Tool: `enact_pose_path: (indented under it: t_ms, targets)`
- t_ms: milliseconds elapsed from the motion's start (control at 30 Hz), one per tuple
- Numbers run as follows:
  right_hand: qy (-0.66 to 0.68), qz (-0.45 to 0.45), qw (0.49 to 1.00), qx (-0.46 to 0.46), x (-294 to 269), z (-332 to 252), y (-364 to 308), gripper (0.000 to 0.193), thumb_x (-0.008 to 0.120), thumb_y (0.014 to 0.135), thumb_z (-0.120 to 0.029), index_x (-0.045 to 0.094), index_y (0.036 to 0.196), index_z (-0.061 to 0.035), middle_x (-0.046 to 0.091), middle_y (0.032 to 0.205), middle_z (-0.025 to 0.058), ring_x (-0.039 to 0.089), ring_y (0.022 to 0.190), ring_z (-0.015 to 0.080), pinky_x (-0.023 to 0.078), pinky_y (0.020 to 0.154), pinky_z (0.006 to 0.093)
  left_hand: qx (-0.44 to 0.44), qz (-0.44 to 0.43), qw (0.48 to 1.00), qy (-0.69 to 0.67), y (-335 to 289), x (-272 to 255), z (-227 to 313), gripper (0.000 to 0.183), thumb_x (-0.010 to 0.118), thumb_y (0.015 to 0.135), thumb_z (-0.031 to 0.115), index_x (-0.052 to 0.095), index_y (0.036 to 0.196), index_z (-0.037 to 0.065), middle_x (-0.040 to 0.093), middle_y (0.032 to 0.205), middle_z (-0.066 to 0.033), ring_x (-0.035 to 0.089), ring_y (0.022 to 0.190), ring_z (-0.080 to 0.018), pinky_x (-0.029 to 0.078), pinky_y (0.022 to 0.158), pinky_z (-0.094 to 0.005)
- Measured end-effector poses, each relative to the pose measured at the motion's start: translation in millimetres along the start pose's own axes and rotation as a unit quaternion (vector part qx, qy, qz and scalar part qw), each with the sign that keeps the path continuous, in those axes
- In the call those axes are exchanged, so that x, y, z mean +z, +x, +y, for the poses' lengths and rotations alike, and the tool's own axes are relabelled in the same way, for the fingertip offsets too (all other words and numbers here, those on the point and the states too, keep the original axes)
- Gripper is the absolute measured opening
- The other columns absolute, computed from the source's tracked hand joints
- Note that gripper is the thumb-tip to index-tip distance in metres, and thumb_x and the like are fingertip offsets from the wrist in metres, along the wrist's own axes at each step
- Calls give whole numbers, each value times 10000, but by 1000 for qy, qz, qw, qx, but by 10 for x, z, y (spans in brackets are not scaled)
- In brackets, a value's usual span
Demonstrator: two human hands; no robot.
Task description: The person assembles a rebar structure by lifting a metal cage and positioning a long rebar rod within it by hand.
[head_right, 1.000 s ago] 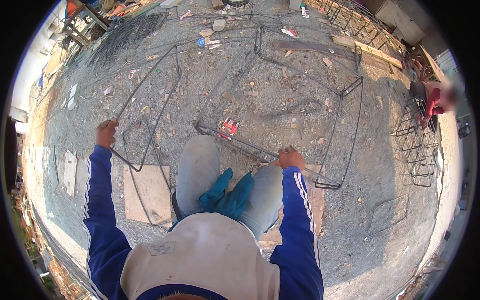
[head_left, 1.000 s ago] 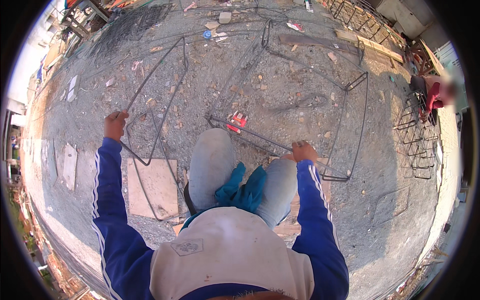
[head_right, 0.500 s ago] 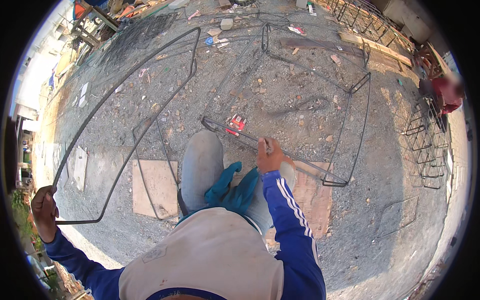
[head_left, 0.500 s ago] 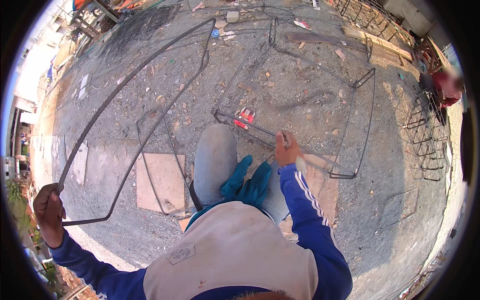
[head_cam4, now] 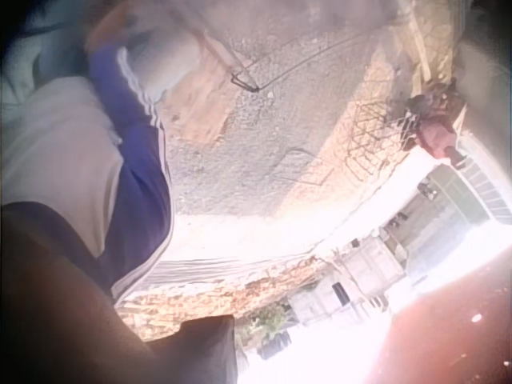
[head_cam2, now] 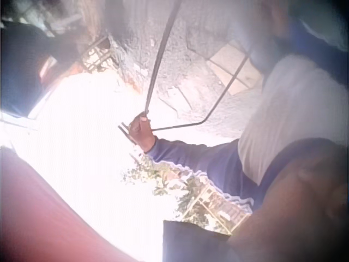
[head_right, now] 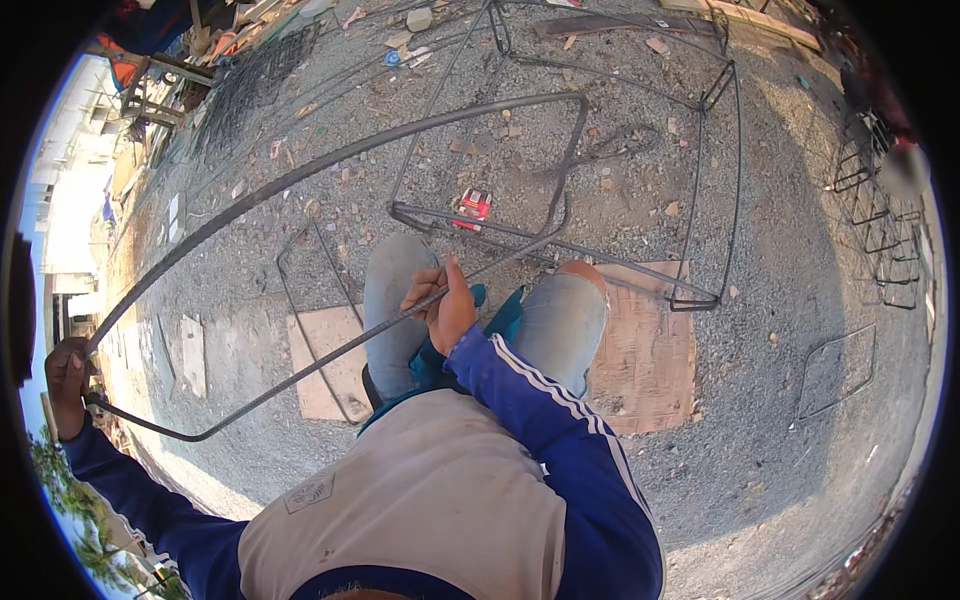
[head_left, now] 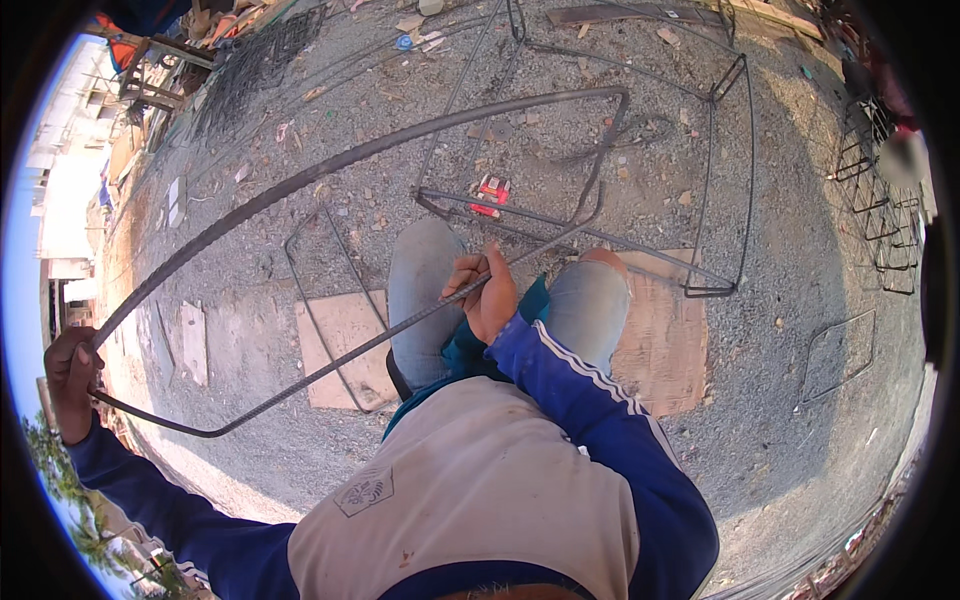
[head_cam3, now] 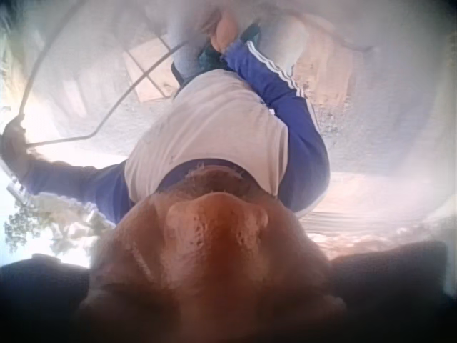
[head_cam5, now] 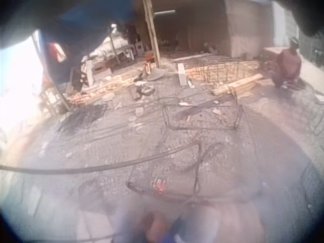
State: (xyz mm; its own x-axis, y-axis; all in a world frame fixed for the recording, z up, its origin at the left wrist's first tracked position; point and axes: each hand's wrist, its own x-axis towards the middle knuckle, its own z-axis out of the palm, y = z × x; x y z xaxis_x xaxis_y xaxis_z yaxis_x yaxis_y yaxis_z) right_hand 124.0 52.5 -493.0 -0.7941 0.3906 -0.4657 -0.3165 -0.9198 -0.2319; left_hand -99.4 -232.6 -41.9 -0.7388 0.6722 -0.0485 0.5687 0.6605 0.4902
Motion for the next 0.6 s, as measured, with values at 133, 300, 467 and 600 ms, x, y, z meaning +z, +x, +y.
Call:
enact_pose_path:
  t_ms: [133,300,467,600]
  targets:
    - [-9,-4,998,-65,-176,36,-379,593,326,963,-520,584,789,-16,606,649,119,602,594,235,515,629,385,26,97,966,239,678,311,-549,434,643,865,244,369,597,42,296,584,31,255,577,-76,214,518,-294]
    - [-43,59,997,6,-492,237,-567,644,298,958,-554,587,791,-3,602,677,129,598,646,220,492,671,344,64,49,968,236,1392,932,-832,447,708,807,213,382,560,34,297,534,38,258,545,-70,215,486,-286]
    - [-68,115,991,-26,-722,263,-416,673,309,938,-590,595,806,4,597,677,120,607,653,214,511,613,332,120,31,975,185,1943,1298,-1048,388,707,800,178,430,571,33,320,528,36,265,541,-60,218,485,-278]
    - [-99,133,981,-100,-753,138,-422,668,294,953,-568,583,743,-4,587,683,130,582,649,221,467,669,332,167,35,974,149,2218,1539,-1093,364,696,806,164,443,584,26,327,534,34,270,543,-62,227,490,-276]
